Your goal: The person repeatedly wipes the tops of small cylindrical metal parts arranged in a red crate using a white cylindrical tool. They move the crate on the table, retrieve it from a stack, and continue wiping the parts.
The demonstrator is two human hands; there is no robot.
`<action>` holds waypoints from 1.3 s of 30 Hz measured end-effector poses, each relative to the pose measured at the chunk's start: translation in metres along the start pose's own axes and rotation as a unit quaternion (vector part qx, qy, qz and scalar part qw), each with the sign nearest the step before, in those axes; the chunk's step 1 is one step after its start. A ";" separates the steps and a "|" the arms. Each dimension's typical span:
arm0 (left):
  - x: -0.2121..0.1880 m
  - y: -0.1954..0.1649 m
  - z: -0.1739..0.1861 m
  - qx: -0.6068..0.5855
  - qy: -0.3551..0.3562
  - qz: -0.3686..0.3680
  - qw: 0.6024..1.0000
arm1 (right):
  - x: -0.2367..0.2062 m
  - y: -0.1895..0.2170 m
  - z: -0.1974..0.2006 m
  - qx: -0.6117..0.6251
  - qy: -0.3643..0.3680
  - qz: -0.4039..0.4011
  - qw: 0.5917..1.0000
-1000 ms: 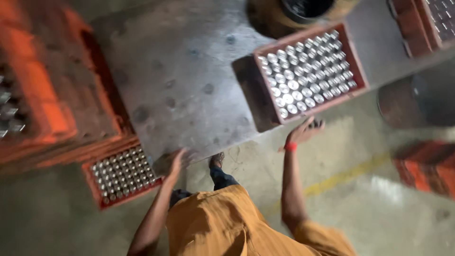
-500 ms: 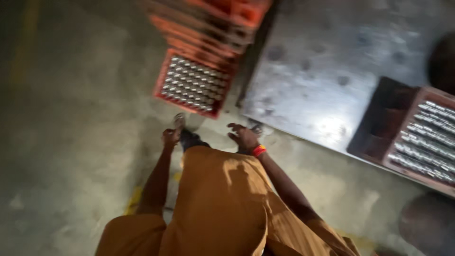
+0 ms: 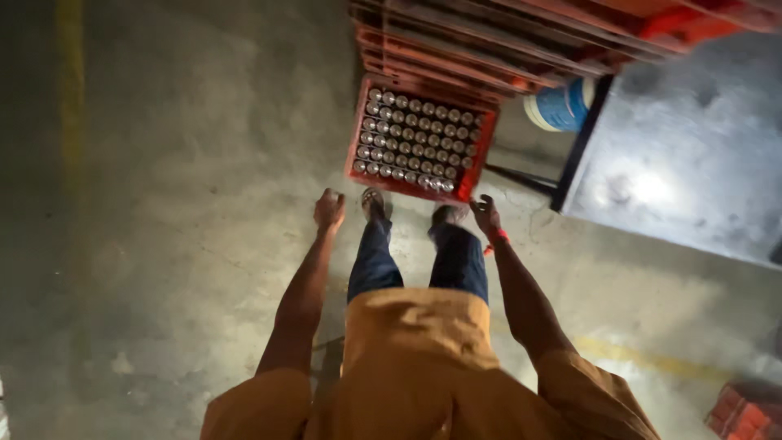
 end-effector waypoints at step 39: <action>0.135 0.075 -0.143 -0.360 0.006 -0.043 0.932 | 0.097 -0.095 -0.043 0.113 -0.006 -0.149 0.982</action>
Point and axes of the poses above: each hand's wrist, its own x-axis towards the middle knuckle, its own z-axis out of the back of the hand, y = z × x, the point moved 7 cm from there along x, towards the middle knuckle, and after that the axes turned 14 degrees about y, right-handed, at the moved point
